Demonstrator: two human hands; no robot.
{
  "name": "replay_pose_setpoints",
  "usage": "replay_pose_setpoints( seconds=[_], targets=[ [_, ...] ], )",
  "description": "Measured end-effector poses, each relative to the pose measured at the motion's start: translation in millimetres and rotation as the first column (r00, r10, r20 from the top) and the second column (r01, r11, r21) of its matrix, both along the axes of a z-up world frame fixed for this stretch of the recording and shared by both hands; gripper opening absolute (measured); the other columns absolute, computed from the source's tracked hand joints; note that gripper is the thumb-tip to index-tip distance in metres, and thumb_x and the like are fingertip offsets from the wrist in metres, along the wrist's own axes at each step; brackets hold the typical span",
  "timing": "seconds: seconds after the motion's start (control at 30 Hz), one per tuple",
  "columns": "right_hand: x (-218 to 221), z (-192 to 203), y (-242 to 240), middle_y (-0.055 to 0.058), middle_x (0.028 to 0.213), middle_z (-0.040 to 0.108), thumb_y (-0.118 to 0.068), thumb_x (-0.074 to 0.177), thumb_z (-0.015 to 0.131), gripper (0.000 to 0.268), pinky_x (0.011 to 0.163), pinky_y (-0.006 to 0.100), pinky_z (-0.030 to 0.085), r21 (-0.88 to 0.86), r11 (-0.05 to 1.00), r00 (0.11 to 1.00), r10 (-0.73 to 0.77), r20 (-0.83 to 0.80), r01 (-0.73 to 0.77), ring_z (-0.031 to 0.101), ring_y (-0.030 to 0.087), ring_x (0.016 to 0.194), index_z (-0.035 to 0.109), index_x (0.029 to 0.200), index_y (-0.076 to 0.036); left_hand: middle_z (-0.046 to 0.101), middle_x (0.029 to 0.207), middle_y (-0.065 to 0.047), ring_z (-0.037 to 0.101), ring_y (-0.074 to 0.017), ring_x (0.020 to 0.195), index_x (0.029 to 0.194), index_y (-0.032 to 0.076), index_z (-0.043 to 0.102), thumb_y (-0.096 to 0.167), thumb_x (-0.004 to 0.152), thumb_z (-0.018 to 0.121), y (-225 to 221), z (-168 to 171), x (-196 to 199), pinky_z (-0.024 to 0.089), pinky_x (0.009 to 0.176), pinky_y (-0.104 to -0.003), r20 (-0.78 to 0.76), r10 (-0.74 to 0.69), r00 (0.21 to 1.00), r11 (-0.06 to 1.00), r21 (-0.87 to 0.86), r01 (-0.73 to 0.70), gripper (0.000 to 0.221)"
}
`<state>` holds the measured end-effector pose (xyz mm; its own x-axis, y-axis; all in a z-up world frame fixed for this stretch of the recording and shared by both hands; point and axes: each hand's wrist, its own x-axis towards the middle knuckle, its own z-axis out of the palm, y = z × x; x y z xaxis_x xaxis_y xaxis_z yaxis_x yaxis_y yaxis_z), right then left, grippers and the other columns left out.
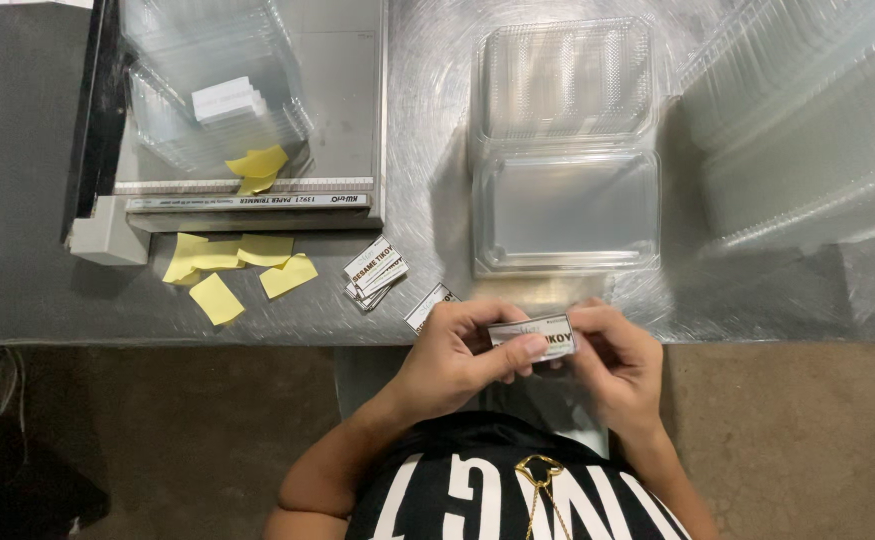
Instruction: The person repeatedly picks up small printed labels, peels off the backing, and sticks them onto clear plastic food containers. The labeled containers are then stacked on the table.
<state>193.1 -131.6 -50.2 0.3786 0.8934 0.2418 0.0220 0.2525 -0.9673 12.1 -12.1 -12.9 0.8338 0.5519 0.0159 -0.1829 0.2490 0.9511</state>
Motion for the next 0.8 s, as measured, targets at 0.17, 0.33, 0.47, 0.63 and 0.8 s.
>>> replay_pose_setpoints(
  seconds=[0.17,0.33,0.47,0.63,0.8],
  targets=[
    [4.0,4.6,-6.9,0.005,0.088,0.064,-0.003,0.1,0.061,0.007,0.069,0.022,0.046,0.013,1.0,0.993,0.005,0.117,-0.007,0.058,0.008,0.077,0.066,0.098,0.001,0.071,0.074,-0.002,0.061,-0.0036,0.065,0.093,-0.001,0.075,0.015,0.093,0.077,-2.5,-0.9,-4.9,0.047,0.056,-0.02,-0.097,0.13,0.987,0.923,0.375,-0.085,0.016],
    [5.8,16.4,-16.7,0.004,0.081,0.063,-0.002,0.093,0.07,0.005,0.059,0.02,0.041,-0.066,0.993,0.977,0.113,0.181,-0.102,0.055,0.007,0.069,0.066,0.091,0.0,0.075,0.086,-0.001,0.066,-0.0037,0.076,0.105,0.001,0.074,0.023,0.098,0.076,9.5,-6.9,-9.1,0.052,0.067,-0.022,0.068,-0.074,0.995,0.993,0.1,0.067,0.022],
    [0.1,25.3,-15.5,0.004,0.084,0.065,0.0,0.092,0.07,0.005,0.062,0.02,0.045,0.022,0.992,0.973,0.115,0.199,-0.121,0.059,0.008,0.073,0.066,0.094,0.001,0.076,0.077,-0.003,0.068,-0.0079,0.062,0.11,0.004,0.079,0.05,0.102,0.061,16.9,-8.9,-2.1,0.051,0.055,-0.021,0.356,-0.256,0.899,0.854,-0.353,0.383,0.05],
    [-4.6,29.2,-12.3,0.003,0.081,0.064,0.001,0.086,0.072,0.01,0.058,0.019,0.039,-0.001,1.0,0.922,-0.01,0.387,0.012,0.055,0.007,0.07,0.067,0.095,0.001,0.059,0.102,-0.009,0.057,-0.0123,0.087,0.099,0.004,0.07,0.009,0.092,0.078,0.3,-14.2,4.2,0.05,0.073,-0.026,0.074,-0.016,0.997,0.949,0.315,-0.008,0.011],
    [2.5,26.6,-8.0,0.0,0.078,0.062,0.0,0.09,0.073,0.006,0.055,0.018,0.032,-0.017,0.966,0.905,-0.236,0.354,0.259,0.047,0.004,0.063,0.068,0.089,-0.001,0.061,0.116,-0.009,0.063,-0.0161,0.108,0.099,0.005,0.061,-0.002,0.098,0.072,24.8,-16.4,5.9,0.055,0.098,-0.032,0.523,0.147,0.84,0.989,-0.049,-0.142,0.013]
  ],
)
